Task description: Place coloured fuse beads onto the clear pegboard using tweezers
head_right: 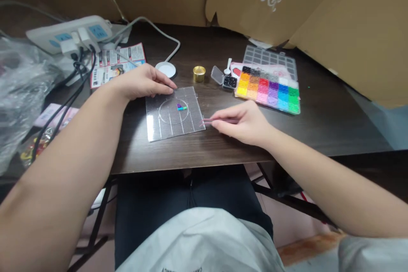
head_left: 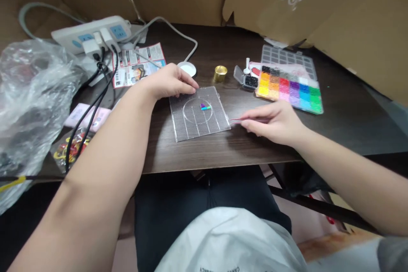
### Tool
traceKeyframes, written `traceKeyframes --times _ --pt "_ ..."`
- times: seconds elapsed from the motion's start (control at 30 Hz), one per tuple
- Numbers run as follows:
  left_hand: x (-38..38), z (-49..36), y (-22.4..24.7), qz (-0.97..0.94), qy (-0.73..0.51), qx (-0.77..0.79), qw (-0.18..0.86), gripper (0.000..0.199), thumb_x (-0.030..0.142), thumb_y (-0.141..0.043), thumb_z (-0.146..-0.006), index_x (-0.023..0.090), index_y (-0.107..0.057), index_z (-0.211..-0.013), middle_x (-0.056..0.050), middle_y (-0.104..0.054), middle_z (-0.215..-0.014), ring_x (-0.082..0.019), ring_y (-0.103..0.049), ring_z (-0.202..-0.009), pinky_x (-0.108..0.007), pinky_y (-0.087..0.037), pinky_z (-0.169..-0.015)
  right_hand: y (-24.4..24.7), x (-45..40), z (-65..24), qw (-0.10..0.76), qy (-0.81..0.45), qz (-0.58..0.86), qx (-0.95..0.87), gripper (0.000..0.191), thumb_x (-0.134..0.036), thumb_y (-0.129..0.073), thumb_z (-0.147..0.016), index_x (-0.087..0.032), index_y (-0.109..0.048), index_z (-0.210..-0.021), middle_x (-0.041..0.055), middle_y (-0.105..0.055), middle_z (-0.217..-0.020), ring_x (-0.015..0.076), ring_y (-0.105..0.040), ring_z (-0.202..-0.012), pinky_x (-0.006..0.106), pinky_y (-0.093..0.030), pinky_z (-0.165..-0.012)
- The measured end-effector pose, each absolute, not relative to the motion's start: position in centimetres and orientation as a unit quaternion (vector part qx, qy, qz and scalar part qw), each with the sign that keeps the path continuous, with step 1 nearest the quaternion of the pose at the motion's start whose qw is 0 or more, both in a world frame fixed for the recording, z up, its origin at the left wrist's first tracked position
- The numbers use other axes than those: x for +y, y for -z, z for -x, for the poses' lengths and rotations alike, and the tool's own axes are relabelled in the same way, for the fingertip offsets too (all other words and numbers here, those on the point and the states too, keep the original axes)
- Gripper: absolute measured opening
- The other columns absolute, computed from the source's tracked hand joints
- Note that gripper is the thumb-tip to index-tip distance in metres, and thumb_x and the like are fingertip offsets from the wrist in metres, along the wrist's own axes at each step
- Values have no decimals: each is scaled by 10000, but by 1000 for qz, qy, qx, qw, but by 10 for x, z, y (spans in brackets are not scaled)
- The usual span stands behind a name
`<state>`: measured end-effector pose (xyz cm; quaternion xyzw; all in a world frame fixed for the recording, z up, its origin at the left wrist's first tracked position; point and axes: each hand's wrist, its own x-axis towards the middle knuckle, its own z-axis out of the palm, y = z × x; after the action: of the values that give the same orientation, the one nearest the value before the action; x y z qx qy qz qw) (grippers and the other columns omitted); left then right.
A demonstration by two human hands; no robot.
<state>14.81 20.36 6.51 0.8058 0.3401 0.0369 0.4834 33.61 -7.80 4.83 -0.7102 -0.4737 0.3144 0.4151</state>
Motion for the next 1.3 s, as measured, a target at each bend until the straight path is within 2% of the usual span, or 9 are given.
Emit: traceKeyframes --times 0.07,0.27,0.43,0.5,0.7,0.83,0.93,1.1,1.3 --pt "205 -147 -63 -808 -40 336 482 191 169 -900 -841 166 -942 -1028 -45 -770 -780 -126 -574 -696 -269 -428 -604 -52 -42 -332 390 -370 659 -526 153 -347 -905 -794 -252 -949 -905 -4 -747 -640 110 -544 -505 259 -408 -467" --pt "209 -147 -62 -809 -16 337 481 230 209 -928 -831 175 -954 -1057 -57 -791 -802 -150 -637 -734 -263 -463 -621 -46 12 -335 441 -386 617 -526 129 -349 -908 -803 -247 -938 -877 -38 -643 -544 87 -455 -442 256 -353 -424" --pt "209 -152 -69 -808 33 369 459 223 216 -929 -866 114 -930 -1064 -51 -733 -735 -129 -616 -713 -260 -471 -674 -44 1 -343 420 -357 638 -537 69 -284 -897 -845 -263 -951 -881 36 -816 -750 160 -689 -621 299 -592 -585" --pt "210 -153 -70 -811 45 371 450 261 259 -911 -896 89 -919 -1094 -38 -723 -726 -109 -611 -720 -244 -475 -717 -42 -1 -345 429 -341 636 -543 93 -289 -870 -870 -259 -955 -892 42 -857 -831 186 -755 -705 308 -635 -648" --pt "210 -151 -72 -809 40 380 446 282 340 -921 -849 160 -932 -1066 -29 -680 -658 -132 -566 -686 -267 -459 -649 -34 0 -350 426 -308 584 -618 174 -221 -791 -936 -246 -963 -921 16 -850 -804 152 -725 -656 271 -564 -587" --pt "208 -149 -75 -810 57 363 457 297 313 -915 -866 133 -917 -1103 -26 -665 -662 -124 -546 -692 -284 -470 -701 -33 -1 -352 421 -291 576 -637 180 -192 -795 -940 -258 -957 -897 11 -855 -811 155 -734 -656 272 -567 -592" --pt "208 -148 -75 -812 55 353 461 339 325 -947 -846 126 -915 -1119 -37 -684 -697 -135 -573 -727 -304 -503 -753 -32 0 -351 417 -283 572 -647 175 -199 -802 -934 -264 -960 -900 14 -851 -800 164 -739 -649 279 -573 -591" --pt "208 -150 -71 -808 26 371 457 273 301 -970 -775 158 -934 -1005 -61 -719 -730 -168 -643 -759 -317 -511 -710 -29 2 -350 422 -278 566 -651 178 -212 -797 -918 -272 -962 -890 9 -837 -762 167 -725 -623 287 -570 -587" --pt "209 -151 -69 -804 17 364 470 276 300 -968 -750 156 -945 -984 -83 -776 -794 -169 -655 -773 -311 -503 -698 -28 4 -351 431 -290 560 -646 143 -241 -836 -905 -305 -958 -867 -4 -816 -736 162 -691 -599 294 -530 -549"
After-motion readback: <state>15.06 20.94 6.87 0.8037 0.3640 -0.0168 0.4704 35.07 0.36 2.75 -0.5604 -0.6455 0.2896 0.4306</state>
